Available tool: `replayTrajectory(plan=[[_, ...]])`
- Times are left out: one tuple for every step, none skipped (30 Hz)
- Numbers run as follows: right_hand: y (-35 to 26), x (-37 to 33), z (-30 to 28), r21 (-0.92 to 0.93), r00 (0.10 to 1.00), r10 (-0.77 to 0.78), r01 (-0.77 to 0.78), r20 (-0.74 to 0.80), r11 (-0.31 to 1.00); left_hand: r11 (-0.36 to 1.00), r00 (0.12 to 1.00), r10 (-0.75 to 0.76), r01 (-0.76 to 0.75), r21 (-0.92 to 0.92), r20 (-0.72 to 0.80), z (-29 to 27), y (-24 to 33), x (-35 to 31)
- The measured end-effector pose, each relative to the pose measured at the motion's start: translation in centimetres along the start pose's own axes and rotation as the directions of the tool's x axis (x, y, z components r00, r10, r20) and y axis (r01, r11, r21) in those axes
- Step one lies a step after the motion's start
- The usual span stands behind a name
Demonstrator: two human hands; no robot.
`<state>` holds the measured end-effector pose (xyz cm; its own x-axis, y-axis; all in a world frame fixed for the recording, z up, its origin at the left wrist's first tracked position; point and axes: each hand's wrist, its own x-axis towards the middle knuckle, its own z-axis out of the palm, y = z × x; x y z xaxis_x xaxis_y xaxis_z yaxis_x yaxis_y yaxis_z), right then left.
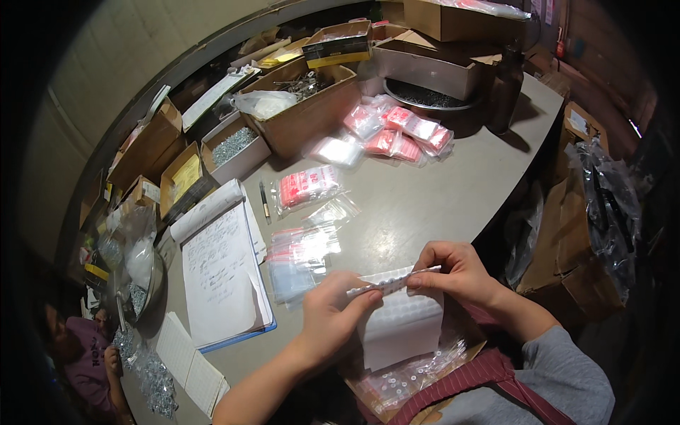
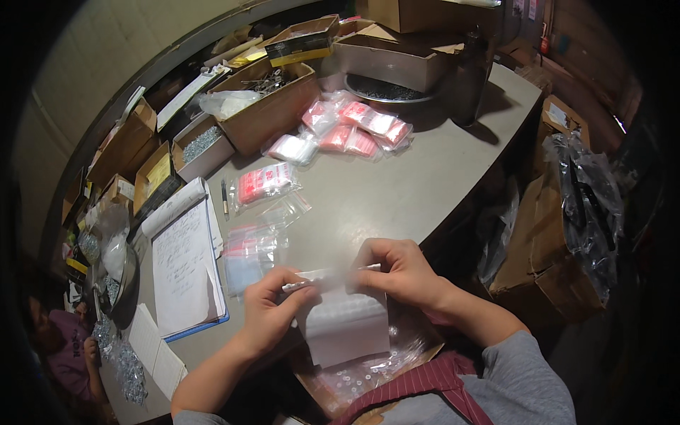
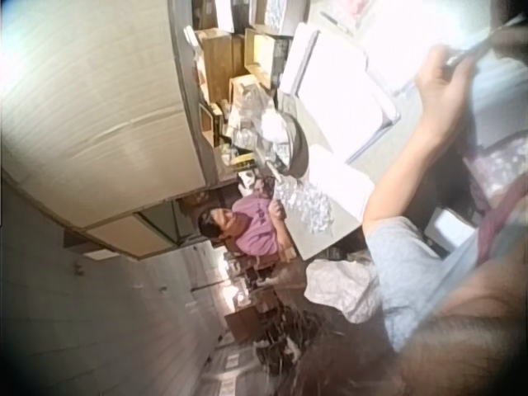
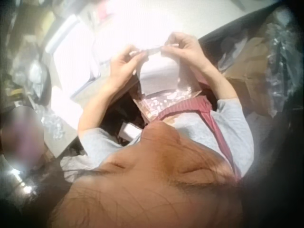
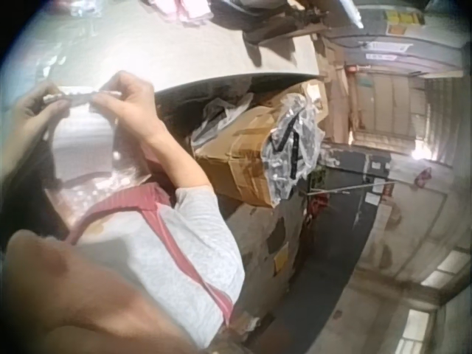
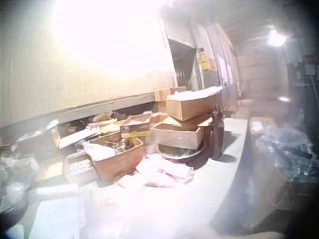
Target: The person picks small white beads from a sheet and places them into small clear plastic bags. They repeat this process, filling multiple bags with beads and arranging them on the table.
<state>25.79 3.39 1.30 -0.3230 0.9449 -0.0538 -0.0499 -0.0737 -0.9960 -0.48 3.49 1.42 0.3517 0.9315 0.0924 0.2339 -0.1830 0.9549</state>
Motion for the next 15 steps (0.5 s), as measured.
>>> replayTrajectory(plan=[[0.1, -0.1, -0.1, 0.004, 1.0, -0.017, 0.017, 0.008, 1.0, 0.999, 0.999, 0.034, -0.034, 0.017, -0.001, 0.0, -0.1, 0.0], [0.3, 0.0, -0.1, 0.008, 0.999, -0.034, 0.034, 0.016, 0.999, 0.999, 0.999, 0.04, -0.039, 0.025, -0.007, 0.0, 0.0, 0.0], [0.5, 0.1, -0.2, 0.015, 0.998, -0.052, 0.052, 0.024, 0.999, 0.998, 0.999, 0.044, -0.044, 0.036, -0.012, 0.0, 0.2, 0.0], [0.5, 0.1, -0.4, 0.039, 0.997, -0.067, 0.066, 0.034, 0.997, 0.998, 0.999, 0.049, -0.048, 0.047, -0.017, 0.0, 0.3, 0.1], [0.5, 0.2, -0.8, 0.063, 0.996, -0.083, 0.08, 0.045, 0.995, 0.992, 0.995, 0.102, -0.1, 0.08, -0.019, -0.1, 0.3, 0.1], [0.5, 0.3, -1.3, 0.088, 0.994, -0.098, 0.092, 0.058, 0.992, 0.982, 0.988, 0.152, -0.149, 0.115, -0.021, -0.1, 0.3, 0.1], [0.5, 0.3, -1.8, 0.154, 0.994, -0.094, 0.086, 0.047, 0.984, 0.969, 0.979, 0.202, -0.197, 0.149, -0.021, -0.1, 0.3, 0.1], [0.0, 0.2, -2.4, 0.141, 0.997, -0.053, 0.046, 0.05, 0.989, 0.961, 0.974, 0.227, -0.22, 0.166, -0.021, -0.1, 0.4, 0.0], [-0.4, -0.1, -2.8, 0.126, 0.999, -0.009, 0.003, 0.047, 0.992, 0.953, 0.968, 0.251, -0.244, 0.177, -0.018, 0.1, 0.5, 0.0], [-0.2, -0.2, -2.9, 0.113, 0.998, -0.031, 0.025, 0.048, 0.993, 0.945, 0.961, 0.275, -0.268, 0.189, -0.014, 0.2, 0.5, 0.0], [0.1, -0.3, -2.9, 0.099, 0.997, -0.053, 0.048, 0.05, 0.994, 0.938, 0.956, 0.293, -0.285, 0.197, -0.008, 0.2, 0.4, 0.0], [0.3, -0.3, -2.9, 0.086, 0.996, -0.076, 0.072, 0.05, 0.994, 0.93, 0.95, 0.311, -0.305, 0.206, -0.001, 0.1, 0.2, 0.0], [0.5, -0.3, -3.0, 0.099, 0.995, -0.095, 0.092, 0.02, 0.991, 0.922, 0.944, 0.33, -0.324, 0.214, 0.006, 0.1, 0.1, 0.0], [0.7, -0.3, -3.0, 0.111, 0.994, -0.113, 0.113, -0.011, 0.987, 0.93, 0.948, 0.317, -0.311, 0.197, -0.002, 0.3, 0.2, 0.0], [0.9, -0.2, -3.0, 0.126, 0.991, -0.132, 0.136, -0.036, 0.983, 0.938, 0.953, 0.302, -0.294, 0.186, -0.012, 0.2, 0.3, -0.1]])
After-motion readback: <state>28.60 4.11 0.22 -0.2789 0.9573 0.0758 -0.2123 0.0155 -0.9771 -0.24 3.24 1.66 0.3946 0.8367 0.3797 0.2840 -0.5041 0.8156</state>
